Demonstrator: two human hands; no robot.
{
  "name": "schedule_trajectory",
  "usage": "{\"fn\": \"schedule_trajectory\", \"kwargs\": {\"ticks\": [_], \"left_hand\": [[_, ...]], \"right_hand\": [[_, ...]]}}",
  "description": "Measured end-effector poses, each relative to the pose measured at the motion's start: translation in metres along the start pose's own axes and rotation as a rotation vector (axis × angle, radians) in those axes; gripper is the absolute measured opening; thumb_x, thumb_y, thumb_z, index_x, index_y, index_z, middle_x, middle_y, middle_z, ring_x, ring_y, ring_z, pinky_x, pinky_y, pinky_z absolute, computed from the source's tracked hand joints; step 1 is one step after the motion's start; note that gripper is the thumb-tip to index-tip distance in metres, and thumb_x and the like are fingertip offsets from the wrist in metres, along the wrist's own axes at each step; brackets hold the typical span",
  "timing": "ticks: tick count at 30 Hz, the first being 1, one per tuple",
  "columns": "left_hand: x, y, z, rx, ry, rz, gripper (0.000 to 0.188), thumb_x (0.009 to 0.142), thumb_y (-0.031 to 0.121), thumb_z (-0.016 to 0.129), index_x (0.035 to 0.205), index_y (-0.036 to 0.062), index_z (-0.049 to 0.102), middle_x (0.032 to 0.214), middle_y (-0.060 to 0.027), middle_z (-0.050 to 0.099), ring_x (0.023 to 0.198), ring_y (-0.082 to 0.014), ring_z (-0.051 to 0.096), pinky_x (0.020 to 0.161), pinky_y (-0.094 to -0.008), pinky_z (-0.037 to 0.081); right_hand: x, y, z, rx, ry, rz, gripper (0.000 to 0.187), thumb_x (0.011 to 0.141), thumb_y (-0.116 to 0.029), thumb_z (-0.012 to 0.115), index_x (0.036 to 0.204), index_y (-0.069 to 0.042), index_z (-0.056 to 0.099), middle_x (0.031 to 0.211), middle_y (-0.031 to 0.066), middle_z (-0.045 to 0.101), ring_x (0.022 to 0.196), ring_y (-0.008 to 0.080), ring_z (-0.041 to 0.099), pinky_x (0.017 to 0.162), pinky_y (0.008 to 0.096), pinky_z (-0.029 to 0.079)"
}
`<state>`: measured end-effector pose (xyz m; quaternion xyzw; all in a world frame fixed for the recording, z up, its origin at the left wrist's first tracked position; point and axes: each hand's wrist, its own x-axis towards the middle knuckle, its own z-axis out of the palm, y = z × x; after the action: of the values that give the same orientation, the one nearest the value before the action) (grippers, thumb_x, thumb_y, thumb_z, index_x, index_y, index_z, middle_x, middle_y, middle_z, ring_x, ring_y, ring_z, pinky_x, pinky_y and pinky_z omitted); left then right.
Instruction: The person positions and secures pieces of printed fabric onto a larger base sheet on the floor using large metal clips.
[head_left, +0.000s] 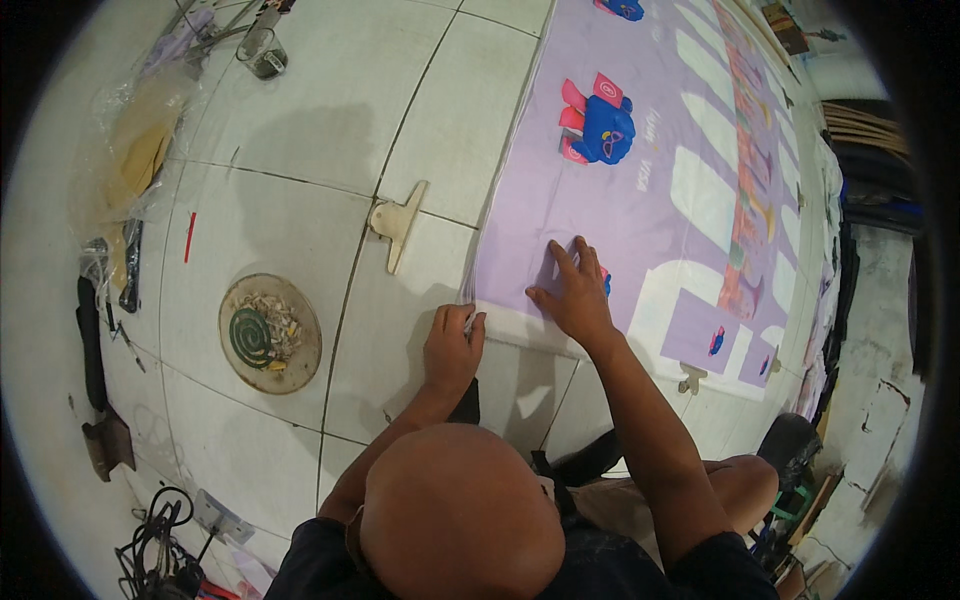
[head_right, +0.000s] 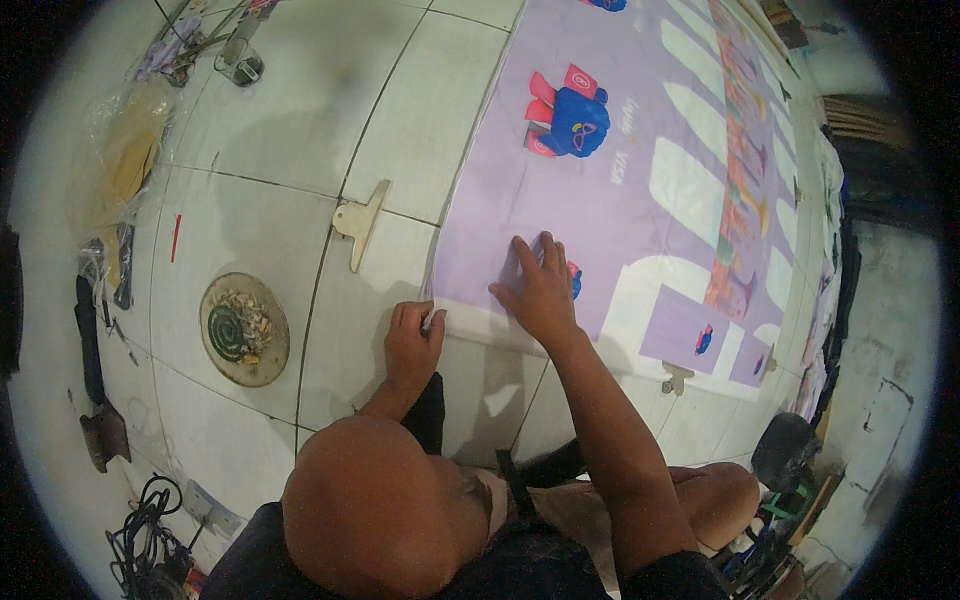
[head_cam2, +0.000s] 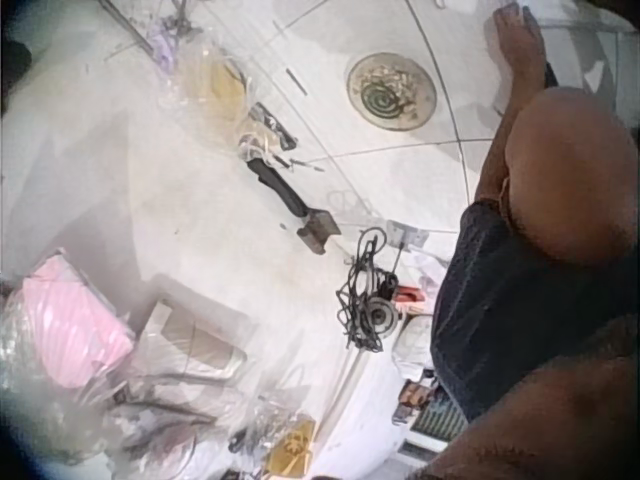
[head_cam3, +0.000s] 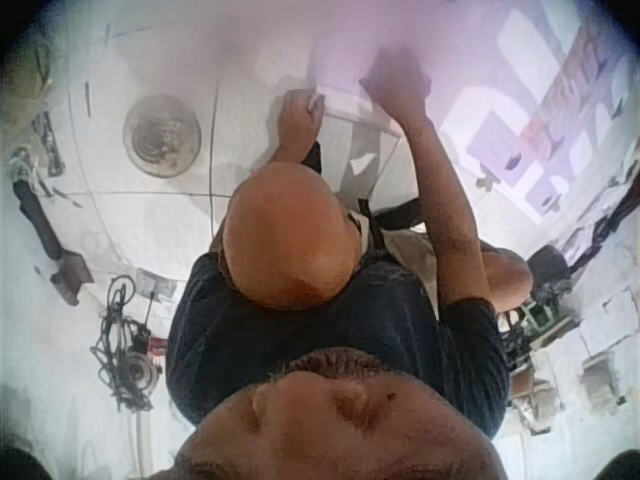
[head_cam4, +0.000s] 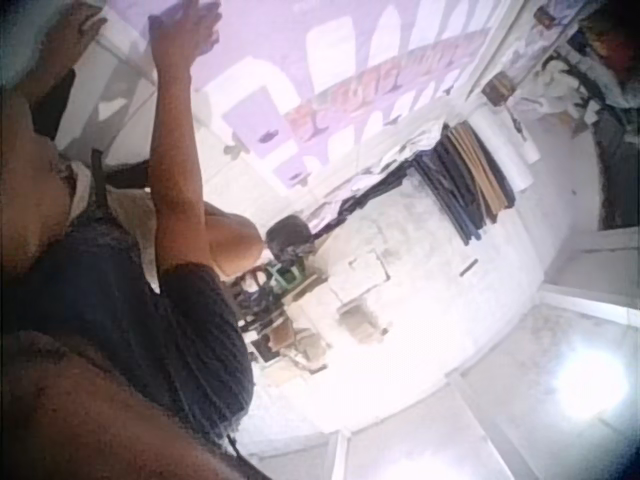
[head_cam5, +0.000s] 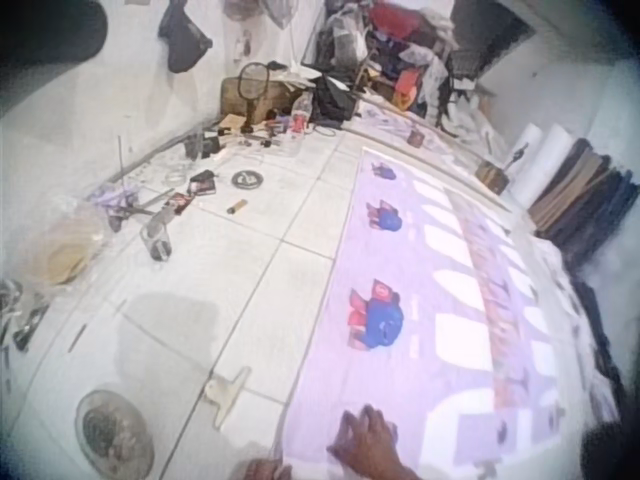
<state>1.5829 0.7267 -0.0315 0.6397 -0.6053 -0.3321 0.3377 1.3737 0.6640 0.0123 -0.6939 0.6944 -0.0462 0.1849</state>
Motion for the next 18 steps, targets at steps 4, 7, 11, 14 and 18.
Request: {"fn": "schedule_trajectory", "kwargs": {"ticks": [4, 7, 11, 14, 18], "left_hand": [[-0.001, -0.004, 0.001, -0.040, 0.031, 0.033, 0.019, 0.090, 0.011, 0.070, 0.105, 0.0018, 0.060, 0.097, -0.0137, 0.061, 0.076, -0.0279, 0.065, 0.061, -0.0349, 0.055], [-0.003, -0.004, -0.003, -0.049, 0.021, 0.036, 0.020, 0.090, 0.010, 0.069, 0.106, 0.0009, 0.060, 0.097, -0.0138, 0.061, 0.073, -0.0264, 0.065, 0.060, -0.0341, 0.055], [-0.006, -0.006, -0.005, -0.102, 0.027, 0.022, 0.021, 0.091, 0.008, 0.069, 0.107, -0.0001, 0.059, 0.097, -0.0144, 0.061, 0.071, -0.0252, 0.064, 0.060, -0.0339, 0.055], [-0.008, -0.007, -0.004, -0.158, 0.009, -0.075, 0.023, 0.089, 0.009, 0.069, 0.107, -0.0005, 0.059, 0.098, -0.0151, 0.061, 0.076, -0.0272, 0.063, 0.067, -0.0362, 0.054], [0.002, -0.007, -0.009, -0.064, 0.166, -0.052, 0.032, 0.086, 0.014, 0.071, 0.112, -0.0003, 0.060, 0.104, -0.0164, 0.058, 0.094, -0.0340, 0.059, 0.082, -0.0442, 0.050]], "right_hand": [[0.000, 0.004, 0.000, 0.041, -0.006, -0.010, 0.082, 0.073, -0.031, 0.086, 0.143, -0.011, 0.049, 0.149, 0.0324, 0.033, 0.136, 0.0464, 0.036, 0.108, 0.0527, 0.037], [0.000, 0.001, -0.002, 0.040, -0.027, 0.007, 0.081, 0.073, -0.030, 0.086, 0.143, -0.011, 0.049, 0.150, 0.0329, 0.032, 0.137, 0.0478, 0.035, 0.109, 0.0528, 0.037], [-0.001, 0.001, 0.002, 0.015, 0.007, -0.010, 0.081, 0.074, -0.030, 0.086, 0.143, -0.011, 0.049, 0.150, 0.0327, 0.032, 0.137, 0.0497, 0.035, 0.110, 0.0541, 0.036], [0.000, 0.004, 0.003, 0.039, 0.005, -0.012, 0.081, 0.074, -0.032, 0.085, 0.143, -0.012, 0.048, 0.150, 0.0329, 0.031, 0.137, 0.0520, 0.034, 0.110, 0.0563, 0.035], [-0.002, 0.006, 0.005, 0.050, 0.007, -0.006, 0.082, 0.074, -0.035, 0.084, 0.144, -0.014, 0.046, 0.151, 0.0326, 0.031, 0.138, 0.0543, 0.032, 0.110, 0.0592, 0.034]]}}
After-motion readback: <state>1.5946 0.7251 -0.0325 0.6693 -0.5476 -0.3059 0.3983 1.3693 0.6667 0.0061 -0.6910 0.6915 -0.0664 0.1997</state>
